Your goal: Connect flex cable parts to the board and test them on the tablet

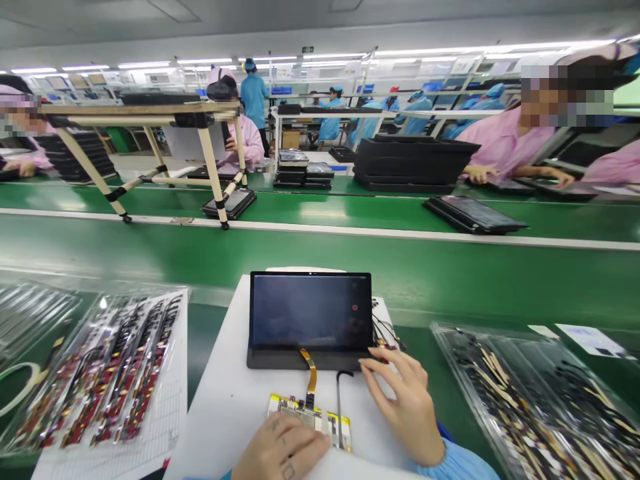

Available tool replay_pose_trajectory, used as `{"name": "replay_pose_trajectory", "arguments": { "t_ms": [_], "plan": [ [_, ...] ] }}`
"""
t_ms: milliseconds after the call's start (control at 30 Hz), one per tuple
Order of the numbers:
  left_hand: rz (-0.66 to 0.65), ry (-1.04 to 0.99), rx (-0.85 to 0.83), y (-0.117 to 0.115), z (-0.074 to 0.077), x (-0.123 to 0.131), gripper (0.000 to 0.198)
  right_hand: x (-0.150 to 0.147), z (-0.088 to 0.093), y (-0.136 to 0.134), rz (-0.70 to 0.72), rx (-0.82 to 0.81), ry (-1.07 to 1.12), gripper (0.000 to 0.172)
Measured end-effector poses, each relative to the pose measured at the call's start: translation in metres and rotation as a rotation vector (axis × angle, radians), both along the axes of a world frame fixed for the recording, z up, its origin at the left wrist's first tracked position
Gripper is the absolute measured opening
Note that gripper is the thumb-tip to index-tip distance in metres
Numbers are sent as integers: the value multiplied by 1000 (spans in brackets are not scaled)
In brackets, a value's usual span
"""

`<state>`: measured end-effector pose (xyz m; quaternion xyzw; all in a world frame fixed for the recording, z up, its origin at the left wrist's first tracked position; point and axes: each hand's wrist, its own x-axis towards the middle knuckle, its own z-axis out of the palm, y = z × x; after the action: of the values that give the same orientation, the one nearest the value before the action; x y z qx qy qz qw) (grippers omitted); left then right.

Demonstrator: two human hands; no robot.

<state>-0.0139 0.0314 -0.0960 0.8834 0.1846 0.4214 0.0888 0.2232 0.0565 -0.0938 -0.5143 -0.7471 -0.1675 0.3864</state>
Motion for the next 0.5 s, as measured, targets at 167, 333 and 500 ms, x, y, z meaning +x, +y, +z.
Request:
{"name": "replay_pose_trajectory", "arguments": {
  "t_ms": [167, 333, 500],
  "plan": [
    [-12, 49, -19, -4, -3, -4, 38, -2, -19, -21, -60, -68, -38, 13],
    [-20, 86, -47, -5, 2, -7, 42, -11, -15, -18, -99, -83, -59, 15],
    [-28, 91, -77, -7, 4, -6, 48, -15, -9, -16, -103, -50, -75, 20]
  ]
}}
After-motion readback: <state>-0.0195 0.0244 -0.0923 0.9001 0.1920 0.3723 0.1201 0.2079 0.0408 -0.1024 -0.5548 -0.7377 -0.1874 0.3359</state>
